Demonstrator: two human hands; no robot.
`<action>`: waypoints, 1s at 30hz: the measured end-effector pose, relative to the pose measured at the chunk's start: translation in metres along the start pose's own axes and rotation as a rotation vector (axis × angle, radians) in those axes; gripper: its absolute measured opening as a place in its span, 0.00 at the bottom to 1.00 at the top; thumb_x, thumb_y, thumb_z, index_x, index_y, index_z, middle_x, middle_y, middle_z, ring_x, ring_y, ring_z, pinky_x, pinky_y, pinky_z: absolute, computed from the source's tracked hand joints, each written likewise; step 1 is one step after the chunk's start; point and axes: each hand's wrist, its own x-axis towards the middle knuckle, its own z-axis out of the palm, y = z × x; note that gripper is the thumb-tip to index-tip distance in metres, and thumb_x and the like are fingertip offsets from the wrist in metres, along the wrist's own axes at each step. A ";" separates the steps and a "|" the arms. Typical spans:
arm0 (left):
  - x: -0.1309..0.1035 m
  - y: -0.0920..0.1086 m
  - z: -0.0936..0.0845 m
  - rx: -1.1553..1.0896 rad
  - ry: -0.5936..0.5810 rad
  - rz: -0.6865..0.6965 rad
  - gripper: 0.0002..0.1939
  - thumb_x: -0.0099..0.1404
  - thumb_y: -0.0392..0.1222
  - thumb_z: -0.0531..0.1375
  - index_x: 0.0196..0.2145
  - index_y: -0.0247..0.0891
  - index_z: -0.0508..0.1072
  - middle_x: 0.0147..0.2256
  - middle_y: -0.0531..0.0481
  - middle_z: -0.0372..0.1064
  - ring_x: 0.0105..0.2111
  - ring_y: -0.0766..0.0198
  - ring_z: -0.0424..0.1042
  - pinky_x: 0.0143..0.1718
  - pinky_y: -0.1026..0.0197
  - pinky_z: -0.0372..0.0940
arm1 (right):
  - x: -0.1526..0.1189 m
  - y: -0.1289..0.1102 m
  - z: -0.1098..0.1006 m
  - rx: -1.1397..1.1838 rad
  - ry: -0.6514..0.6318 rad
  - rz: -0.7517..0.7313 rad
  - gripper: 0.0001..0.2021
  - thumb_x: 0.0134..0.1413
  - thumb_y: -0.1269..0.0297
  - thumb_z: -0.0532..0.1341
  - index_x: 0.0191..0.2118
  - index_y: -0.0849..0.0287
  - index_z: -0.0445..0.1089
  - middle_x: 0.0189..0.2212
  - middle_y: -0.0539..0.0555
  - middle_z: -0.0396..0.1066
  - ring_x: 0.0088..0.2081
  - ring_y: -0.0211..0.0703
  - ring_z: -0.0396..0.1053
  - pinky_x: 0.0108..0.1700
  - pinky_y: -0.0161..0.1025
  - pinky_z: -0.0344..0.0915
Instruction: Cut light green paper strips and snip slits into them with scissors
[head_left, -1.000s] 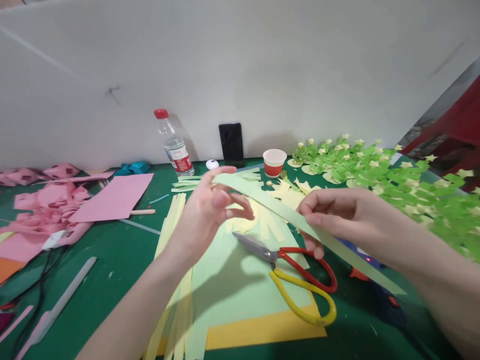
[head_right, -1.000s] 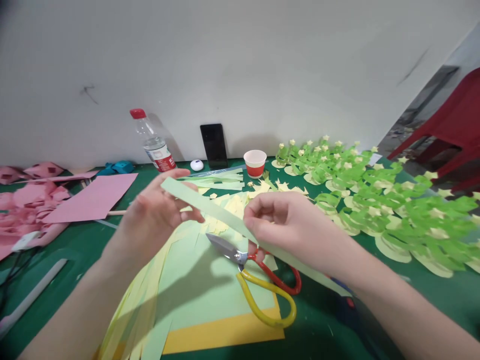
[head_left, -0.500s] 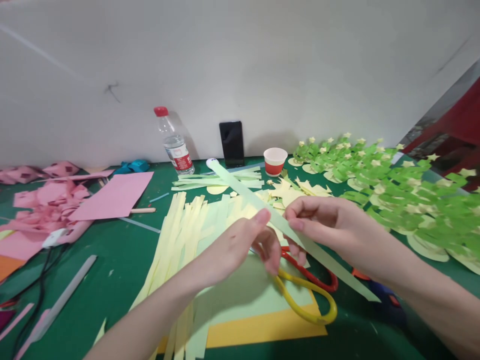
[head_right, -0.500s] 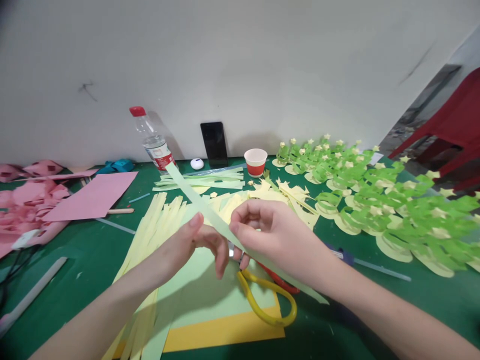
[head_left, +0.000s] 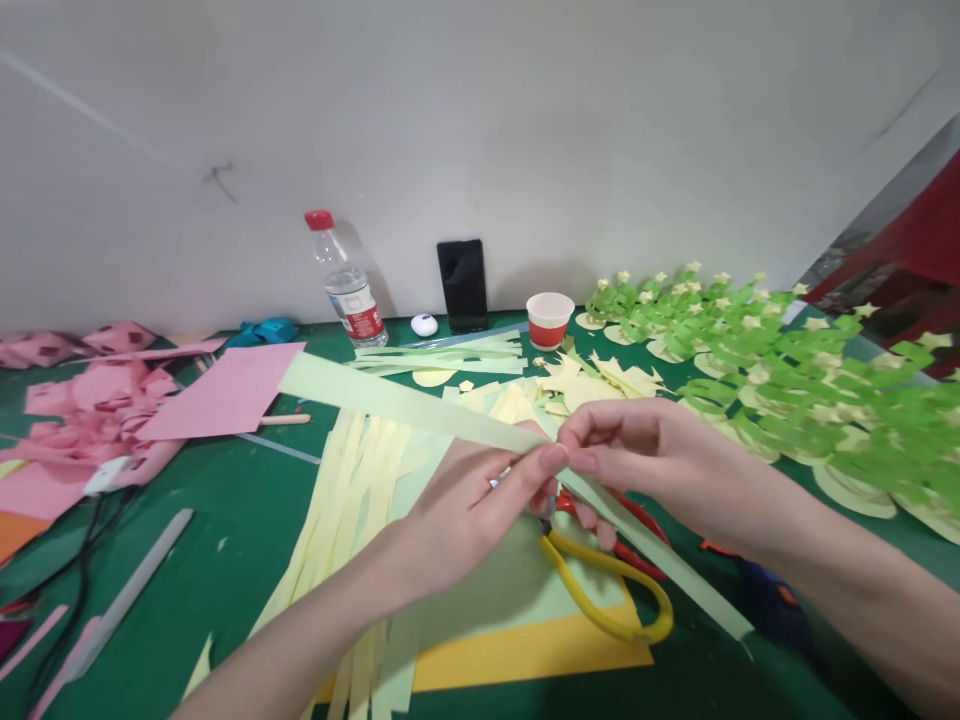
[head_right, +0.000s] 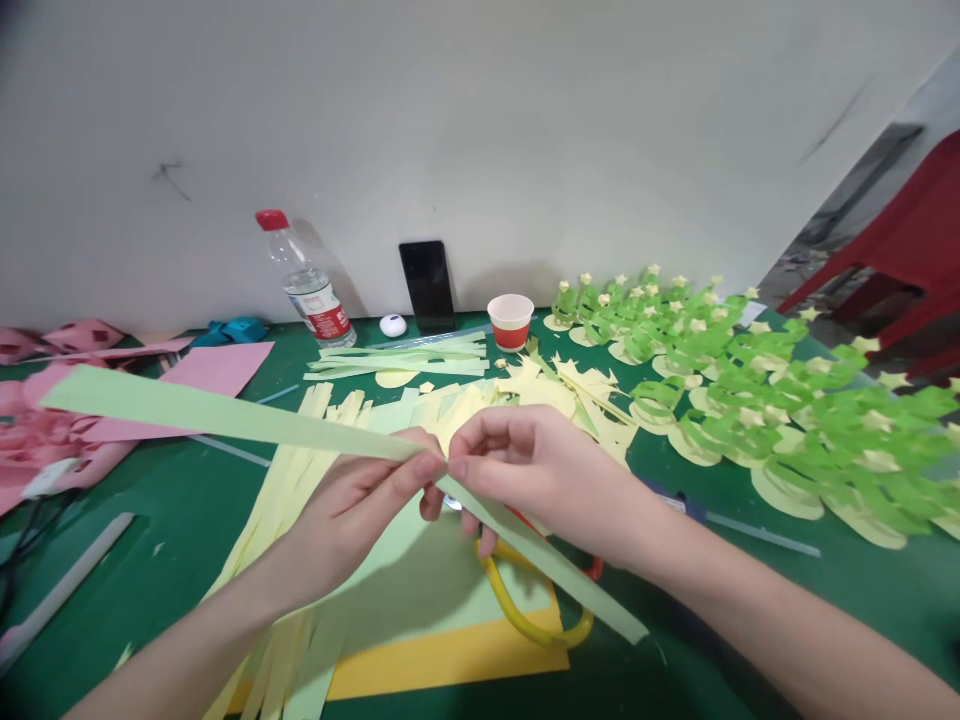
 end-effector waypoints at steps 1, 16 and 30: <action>0.000 0.000 0.000 -0.015 0.022 -0.007 0.20 0.66 0.49 0.49 0.19 0.39 0.64 0.20 0.54 0.64 0.23 0.66 0.67 0.27 0.66 0.63 | 0.000 0.000 0.000 0.002 -0.003 0.008 0.07 0.49 0.65 0.62 0.26 0.61 0.64 0.22 0.44 0.68 0.20 0.27 0.65 0.25 0.26 0.66; 0.007 -0.003 -0.013 -0.260 0.231 0.067 0.08 0.58 0.40 0.59 0.22 0.37 0.69 0.21 0.54 0.66 0.22 0.67 0.66 0.25 0.65 0.64 | -0.003 0.003 0.003 -0.193 0.126 -0.111 0.05 0.44 0.71 0.58 0.22 0.59 0.61 0.18 0.43 0.63 0.18 0.29 0.65 0.22 0.27 0.62; 0.002 0.005 -0.004 -0.451 0.100 -0.003 0.09 0.54 0.29 0.62 0.21 0.40 0.76 0.23 0.59 0.71 0.25 0.72 0.69 0.27 0.73 0.64 | -0.014 0.004 0.010 -0.677 0.261 -0.402 0.08 0.43 0.77 0.54 0.23 0.57 0.60 0.17 0.44 0.62 0.19 0.29 0.60 0.20 0.24 0.60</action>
